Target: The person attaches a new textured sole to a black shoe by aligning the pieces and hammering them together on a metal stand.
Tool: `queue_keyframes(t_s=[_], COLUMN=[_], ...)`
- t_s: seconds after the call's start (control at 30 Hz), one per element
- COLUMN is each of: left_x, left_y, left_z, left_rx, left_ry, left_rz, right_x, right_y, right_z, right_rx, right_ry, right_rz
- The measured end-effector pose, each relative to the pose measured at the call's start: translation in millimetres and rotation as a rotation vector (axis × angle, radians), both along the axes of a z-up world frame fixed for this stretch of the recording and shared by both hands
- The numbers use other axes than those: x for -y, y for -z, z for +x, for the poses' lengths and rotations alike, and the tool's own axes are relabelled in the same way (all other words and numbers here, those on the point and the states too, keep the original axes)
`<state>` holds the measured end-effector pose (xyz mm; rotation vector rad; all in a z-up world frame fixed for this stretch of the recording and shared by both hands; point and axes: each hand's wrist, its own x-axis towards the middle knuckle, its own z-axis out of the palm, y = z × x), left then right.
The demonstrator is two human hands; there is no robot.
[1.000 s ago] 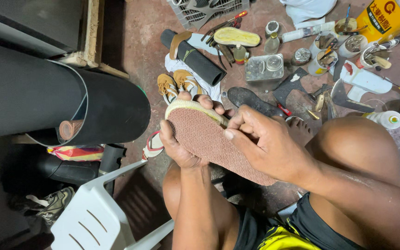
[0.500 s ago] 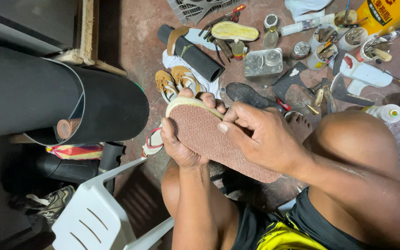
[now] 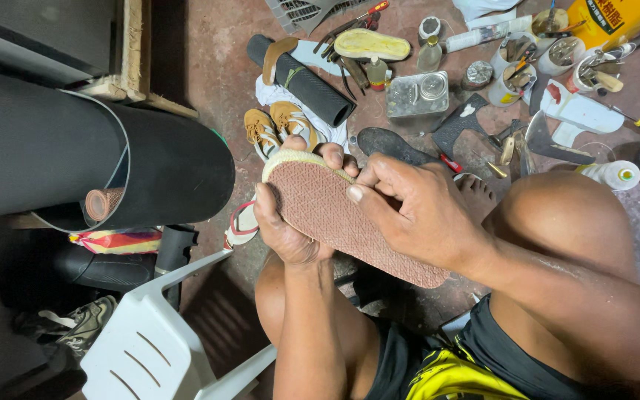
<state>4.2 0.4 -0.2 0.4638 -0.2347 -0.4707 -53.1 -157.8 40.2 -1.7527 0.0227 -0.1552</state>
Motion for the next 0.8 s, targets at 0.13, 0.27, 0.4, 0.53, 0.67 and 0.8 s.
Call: queue_keyframes(t_s=[0.13,0.27,0.4,0.53,0.67,0.8], left_x=[3,3,5,9,14,16], left_y=[1,1,4,8,12,13], left_z=[1,5,11,17,22,26], left_rx=[-0.045,-0.078,-0.149,-0.184,-0.180,-0.176], left_ry=[0.007,-0.007,-0.075,-0.115,-0.088,-0.072], left_rz=[-0.024,-0.016,0.074,0.121,0.095,0.063], right_x=[2,5,16,28,29,27], right_y=[0,10,22,25,25,22], right_z=[3,9,11,15,16,13], right_rx=[-0.044,-0.110,-0.268,-0.307,-0.316,-0.267], right_ry=[-0.004,-0.039,-0.127,-0.192,-0.213,-0.202], right_rz=[-0.040,0.015,0.206,0.266,0.267,0.256])
